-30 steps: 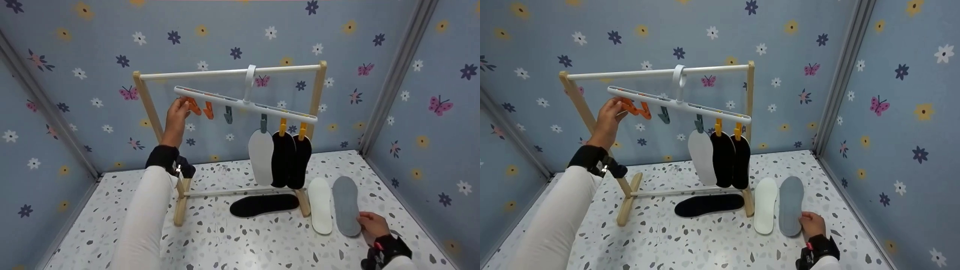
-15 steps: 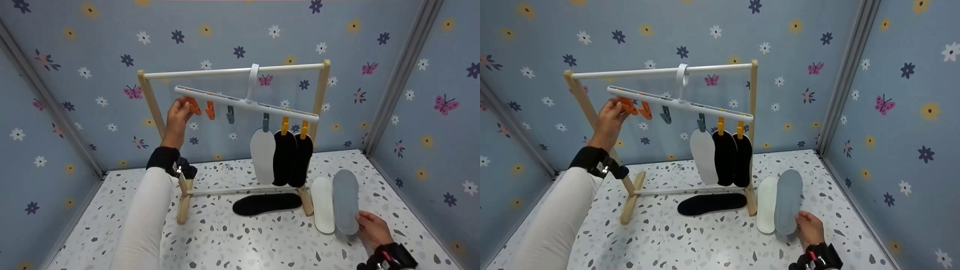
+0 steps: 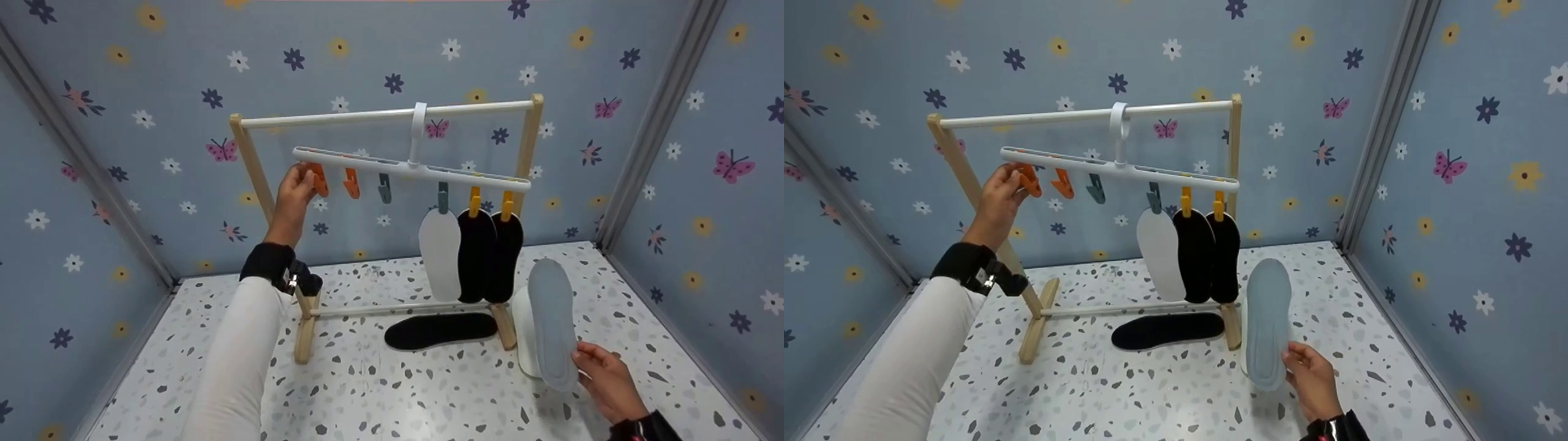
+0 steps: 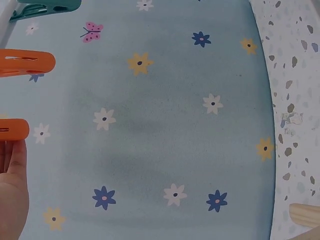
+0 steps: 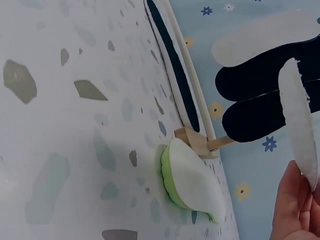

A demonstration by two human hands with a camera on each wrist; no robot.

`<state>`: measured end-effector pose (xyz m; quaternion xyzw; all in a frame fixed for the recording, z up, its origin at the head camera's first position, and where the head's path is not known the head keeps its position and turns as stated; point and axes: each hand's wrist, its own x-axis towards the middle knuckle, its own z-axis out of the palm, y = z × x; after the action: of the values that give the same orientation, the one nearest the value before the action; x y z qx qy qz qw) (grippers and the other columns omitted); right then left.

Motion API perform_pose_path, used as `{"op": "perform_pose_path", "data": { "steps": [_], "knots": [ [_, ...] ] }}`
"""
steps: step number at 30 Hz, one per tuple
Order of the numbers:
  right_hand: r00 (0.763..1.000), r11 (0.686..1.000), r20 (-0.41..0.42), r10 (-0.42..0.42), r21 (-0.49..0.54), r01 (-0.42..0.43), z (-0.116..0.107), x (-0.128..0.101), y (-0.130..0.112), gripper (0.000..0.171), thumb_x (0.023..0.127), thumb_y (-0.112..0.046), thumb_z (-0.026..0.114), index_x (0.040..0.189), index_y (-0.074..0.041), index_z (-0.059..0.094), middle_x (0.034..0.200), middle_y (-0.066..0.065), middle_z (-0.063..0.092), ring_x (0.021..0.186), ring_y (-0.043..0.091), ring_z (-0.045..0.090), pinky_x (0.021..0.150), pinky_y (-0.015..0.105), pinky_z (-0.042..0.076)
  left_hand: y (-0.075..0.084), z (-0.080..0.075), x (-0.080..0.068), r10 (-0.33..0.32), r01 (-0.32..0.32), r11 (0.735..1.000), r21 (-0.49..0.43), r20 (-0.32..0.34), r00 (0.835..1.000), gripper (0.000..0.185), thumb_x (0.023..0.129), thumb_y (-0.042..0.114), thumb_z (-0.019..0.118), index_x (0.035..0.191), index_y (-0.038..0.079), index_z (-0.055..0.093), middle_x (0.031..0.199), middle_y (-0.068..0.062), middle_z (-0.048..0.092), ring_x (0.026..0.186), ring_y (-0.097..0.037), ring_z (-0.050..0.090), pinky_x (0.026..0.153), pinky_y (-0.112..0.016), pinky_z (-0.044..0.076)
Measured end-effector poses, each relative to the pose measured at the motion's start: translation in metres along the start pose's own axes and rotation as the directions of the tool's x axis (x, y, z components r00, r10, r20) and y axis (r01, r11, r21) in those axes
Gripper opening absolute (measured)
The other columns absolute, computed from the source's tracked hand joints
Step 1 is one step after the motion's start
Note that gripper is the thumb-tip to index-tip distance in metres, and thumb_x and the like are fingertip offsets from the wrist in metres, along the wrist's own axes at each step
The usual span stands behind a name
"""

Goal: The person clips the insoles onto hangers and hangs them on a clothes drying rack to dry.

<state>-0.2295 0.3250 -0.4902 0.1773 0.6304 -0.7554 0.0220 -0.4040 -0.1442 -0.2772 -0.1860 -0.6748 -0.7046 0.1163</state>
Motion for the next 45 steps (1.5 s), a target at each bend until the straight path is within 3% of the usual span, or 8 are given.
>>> {"op": "perform_pose_path", "data": {
  "steps": [7,13,20,28,39,45],
  "knots": [
    [1.0,1.0,0.002,0.002,0.014,-0.002,0.016,-0.014,0.004,0.015,0.092,-0.01,0.06,0.108,-0.01,0.058,0.094,-0.007,0.061,0.089,0.006,0.059,0.079,0.026,0.05,-0.004,-0.001,-0.001,-0.022,0.022,0.999,0.037,-0.011,1.0,0.037,0.104,0.018,0.034,0.133,-0.004,0.036,0.1,-0.009,0.045,0.1,-0.024,0.044,0.104,-0.039,0.031],
    [1.0,1.0,-0.009,0.0,-0.031,0.0,0.037,-0.024,0.009,0.028,0.093,-0.01,0.058,0.119,-0.002,0.05,0.097,-0.002,0.056,0.089,0.007,0.057,0.078,0.026,0.05,0.002,0.002,-0.007,-0.058,0.059,0.997,0.046,-0.024,0.998,0.035,0.104,0.017,0.033,0.13,-0.005,0.036,0.098,-0.01,0.044,0.099,-0.023,0.044,0.101,-0.037,0.033],
    [0.998,0.999,-0.053,-0.026,-0.049,0.023,0.053,-0.034,0.019,0.03,0.093,-0.009,0.059,0.12,0.001,0.051,0.095,0.0,0.055,0.086,0.009,0.056,0.075,0.025,0.05,0.001,0.002,-0.01,-0.083,0.088,0.993,0.083,-0.055,0.995,0.028,0.103,0.02,0.033,0.123,0.0,0.039,0.091,-0.009,0.043,0.088,-0.024,0.045,0.089,-0.035,0.037],
    [0.998,0.979,-0.061,-0.028,-0.205,0.015,0.069,-0.041,0.024,0.032,0.093,-0.014,0.059,0.119,0.002,0.052,0.102,0.005,0.057,0.091,0.011,0.056,0.076,0.026,0.05,-0.01,0.002,-0.002,-0.086,0.092,0.993,0.072,-0.088,0.992,0.027,0.102,0.026,0.035,0.114,0.003,0.044,0.083,-0.007,0.045,0.077,-0.021,0.048,0.086,-0.031,0.038],
    [0.992,0.963,0.032,-0.125,-0.238,0.129,0.108,-0.046,0.031,0.028,0.093,-0.013,0.059,0.115,0.005,0.055,0.095,0.005,0.059,0.085,0.011,0.056,0.074,0.025,0.049,-0.007,0.008,0.003,-0.157,0.174,0.978,0.115,-0.147,0.977,0.024,0.102,0.027,0.039,0.108,0.005,0.046,0.085,-0.005,0.046,0.082,-0.018,0.048,0.085,-0.031,0.036],
    [0.966,0.927,0.129,-0.222,-0.278,0.251,0.134,-0.045,0.034,0.024,0.091,-0.009,0.061,0.109,0.006,0.058,0.095,0.008,0.061,0.081,0.012,0.056,0.072,0.024,0.047,-0.006,0.007,0.0,-0.198,0.222,0.967,0.128,-0.178,0.964,0.025,0.102,0.028,0.04,0.111,0.006,0.046,0.09,-0.005,0.046,0.085,-0.019,0.047,0.084,-0.033,0.037]
  ]
}}
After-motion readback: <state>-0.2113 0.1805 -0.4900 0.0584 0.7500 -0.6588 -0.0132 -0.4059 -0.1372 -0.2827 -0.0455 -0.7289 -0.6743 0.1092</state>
